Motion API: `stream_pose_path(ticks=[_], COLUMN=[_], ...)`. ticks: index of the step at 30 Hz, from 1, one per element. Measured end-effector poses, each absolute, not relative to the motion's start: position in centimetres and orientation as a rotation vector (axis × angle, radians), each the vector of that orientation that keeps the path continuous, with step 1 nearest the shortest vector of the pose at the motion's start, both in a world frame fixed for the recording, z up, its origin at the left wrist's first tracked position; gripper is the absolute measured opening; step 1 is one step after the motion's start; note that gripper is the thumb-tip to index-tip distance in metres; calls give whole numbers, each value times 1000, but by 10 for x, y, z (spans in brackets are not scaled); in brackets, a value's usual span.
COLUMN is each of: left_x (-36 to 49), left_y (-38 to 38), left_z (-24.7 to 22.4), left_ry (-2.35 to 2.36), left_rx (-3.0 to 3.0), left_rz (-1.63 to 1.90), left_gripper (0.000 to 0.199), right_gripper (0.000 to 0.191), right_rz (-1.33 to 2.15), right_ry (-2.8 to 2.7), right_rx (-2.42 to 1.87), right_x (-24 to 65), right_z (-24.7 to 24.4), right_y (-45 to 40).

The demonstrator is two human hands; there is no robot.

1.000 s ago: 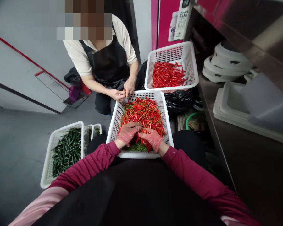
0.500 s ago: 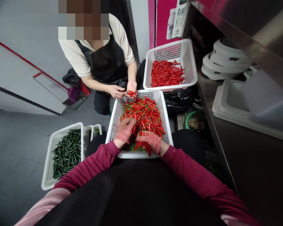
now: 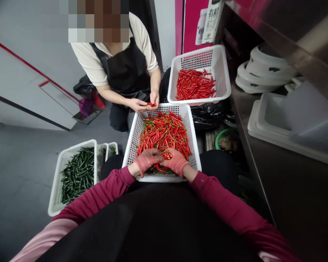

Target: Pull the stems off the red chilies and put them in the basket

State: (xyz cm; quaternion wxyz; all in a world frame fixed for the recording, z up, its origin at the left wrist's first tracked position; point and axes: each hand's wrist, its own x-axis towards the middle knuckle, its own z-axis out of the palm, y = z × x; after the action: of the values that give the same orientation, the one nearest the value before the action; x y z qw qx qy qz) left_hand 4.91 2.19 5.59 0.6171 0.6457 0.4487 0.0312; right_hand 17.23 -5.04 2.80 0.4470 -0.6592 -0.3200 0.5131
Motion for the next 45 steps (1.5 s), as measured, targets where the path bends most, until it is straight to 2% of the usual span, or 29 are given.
stream_pose_path(ticks=[6, 11, 13, 18, 24, 26, 31, 33, 35, 38, 40, 42, 45], left_x=[46, 36, 35, 50, 62, 62, 62, 58, 51, 40, 36, 37, 45], left_y=[25, 25, 26, 28, 16, 13, 20, 25, 29, 30, 29, 28, 30], left_z=[66, 76, 80, 78, 66, 68, 81, 82, 76, 58, 46, 40, 41], left_ry=[969, 799, 811, 876, 743, 823, 938, 926, 957, 907, 788, 681, 617], left_rx=[1377, 1274, 1400, 1863, 2066, 1940, 1199, 1194, 1446, 2008, 2344, 2592, 2774], left_rz=[315, 177, 249, 678, 787, 730, 485, 433, 328, -78, -323, -444, -566], left_gripper=[17, 29, 27, 16, 15, 15, 31, 32, 26, 19, 37, 47, 36], right_gripper=[31, 20, 18, 23, 21, 21, 17, 17, 23, 34, 34, 31, 44], right_rz=[1549, 1233, 1262, 1703, 1689, 1544, 817, 746, 851, 1023, 1045, 980, 681], right_ry=[-758, -955, -814, -377, -380, -524, -1055, -1078, -891, -569, -491, -469, -487], right_rx=[-1482, -1476, -1448, -1124, -993, -1181, -1829, -1893, -1810, -1523, -1430, -1459, -1682], right_x=[174, 186, 194, 191, 164, 166, 187, 194, 202, 230, 265, 310, 375], right_z=[32, 36, 39, 36, 26, 31, 45, 45, 42, 47, 65, 95, 144], right_y=[-54, -52, -51, -53, -52, -51, -52, -56, -60, -49, -25, 9, 57])
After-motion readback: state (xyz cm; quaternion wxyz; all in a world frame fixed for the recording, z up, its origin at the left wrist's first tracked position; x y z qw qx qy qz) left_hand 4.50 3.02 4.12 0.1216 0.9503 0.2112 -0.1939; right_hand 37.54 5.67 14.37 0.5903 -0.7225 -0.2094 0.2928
